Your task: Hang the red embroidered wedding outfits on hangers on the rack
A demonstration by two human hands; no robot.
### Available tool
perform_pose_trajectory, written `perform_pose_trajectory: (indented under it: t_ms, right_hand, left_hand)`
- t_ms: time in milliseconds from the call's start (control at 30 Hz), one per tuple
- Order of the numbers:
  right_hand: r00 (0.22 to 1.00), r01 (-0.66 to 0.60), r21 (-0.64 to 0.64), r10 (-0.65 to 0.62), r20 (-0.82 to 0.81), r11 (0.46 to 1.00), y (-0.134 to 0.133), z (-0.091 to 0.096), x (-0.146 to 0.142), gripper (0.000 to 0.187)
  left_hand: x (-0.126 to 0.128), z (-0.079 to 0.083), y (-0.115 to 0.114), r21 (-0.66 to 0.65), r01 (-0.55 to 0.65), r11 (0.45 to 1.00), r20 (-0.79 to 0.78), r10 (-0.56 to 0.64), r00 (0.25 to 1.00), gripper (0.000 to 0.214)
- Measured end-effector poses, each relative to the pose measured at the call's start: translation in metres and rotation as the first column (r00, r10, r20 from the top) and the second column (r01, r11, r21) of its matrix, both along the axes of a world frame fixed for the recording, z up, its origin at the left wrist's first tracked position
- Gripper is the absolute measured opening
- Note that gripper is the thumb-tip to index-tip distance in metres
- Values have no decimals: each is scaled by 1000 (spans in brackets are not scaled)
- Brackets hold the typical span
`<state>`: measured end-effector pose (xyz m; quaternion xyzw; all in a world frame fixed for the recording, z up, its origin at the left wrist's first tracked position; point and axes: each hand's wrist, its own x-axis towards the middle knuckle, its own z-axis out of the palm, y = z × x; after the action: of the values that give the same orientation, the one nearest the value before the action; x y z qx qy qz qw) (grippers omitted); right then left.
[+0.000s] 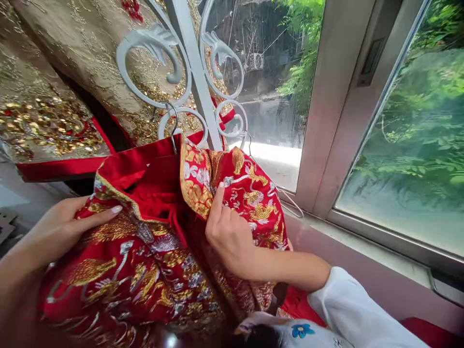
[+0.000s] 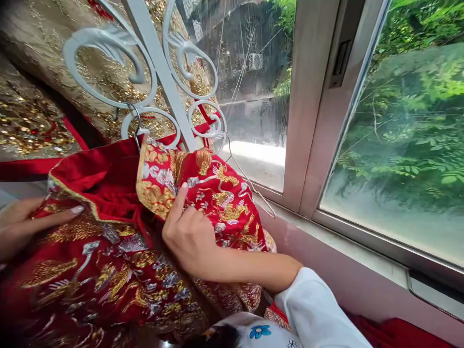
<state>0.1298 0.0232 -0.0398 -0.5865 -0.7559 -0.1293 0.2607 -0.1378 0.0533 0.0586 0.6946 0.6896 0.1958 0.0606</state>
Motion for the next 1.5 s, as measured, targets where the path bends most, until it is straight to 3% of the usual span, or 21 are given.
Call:
perform_pose_trajectory:
  t_ms: [100,167,267,333,367,467,533,567,633,667,700,767,833,1000,1100,1167,1267,1333,1400,1467,1500]
  right_hand:
    - [999,-23,-40,21,-36,999,13,-14,9,62]
    - [983,-164,-48,160,-86,985,24,-13,32,59]
    - [839,-416,205,461,-289,886,51,5,88,57]
    - [699,-339,476,556,-450,812,77,17,125,68]
    - [626,-307,499,566,-536,811,91,19,141,75]
    - [501,-463,239,474,-724,854,119,12,168,73]
    - [450,-577,37,356,-819,816,125,2,170,68]
    - [437,-570,7,310,-845,822,124,-3,168,68]
    - [493,-387,78,278,-824,919,117,-11,162,69]
    - [575,-226,159,263,-774,961,113,-13,159,68]
    - [673,-60,248,222,-706,967,108,-15,156,68]
    - [822,186,387,73,-565,903,95,-21,152,68]
    - [887,284,453,-52,-459,845,79,-32,149,64]
    - [982,130,470,-47,-184,873,34,-75,133,42]
    - [979,54,408,31,-200,912,19,-85,130,40]
    - [940,19,350,102,-325,937,24,-77,135,46]
    - [794,-65,371,273,-543,926,54,-49,150,47]
    - [674,-225,382,426,-604,896,79,-29,159,46]
    - [592,-448,284,519,-616,848,97,-14,163,54]
    - [615,-541,149,510,-602,828,102,-8,162,52]
    - [663,-514,111,476,-578,851,100,-8,161,51]
  left_hand:
    - [14,-5,1,-27,-1,1000,262,8,965,39]
    - [17,-9,5,-43,27,999,360,-10,933,36]
    - [12,-16,16,-74,71,995,448,-30,894,38]
    - [8,-18,22,-86,94,992,471,-43,881,41]
    - [7,-19,24,-84,98,992,475,-47,879,41]
    - [5,-21,26,-72,73,995,487,-29,873,38]
    - [5,-22,25,-68,41,997,500,-2,866,35]
    - [4,-22,25,-69,28,997,505,11,863,34]
    - [3,-23,24,-75,9,997,507,30,861,31]
    - [3,-23,23,-80,2,997,504,39,863,29]
    - [5,-22,22,-83,-9,997,499,49,865,27]
    - [9,-20,18,-79,-43,996,477,75,876,24]
    - [15,-16,14,-60,-96,994,429,113,896,25]
    - [15,-10,5,-31,-190,981,303,190,934,33]
    - [8,-7,4,-30,-206,978,276,206,939,34]
    - [7,-5,7,-55,-163,985,286,172,943,33]
    - [10,-3,11,-47,-75,996,276,85,957,33]
    - [13,-4,13,-20,-58,998,261,62,963,34]
    - [15,-7,12,-11,-48,999,278,49,959,36]
    - [17,-9,8,-11,-22,1000,319,24,947,38]
    - [17,-9,5,-22,5,1000,344,3,939,39]
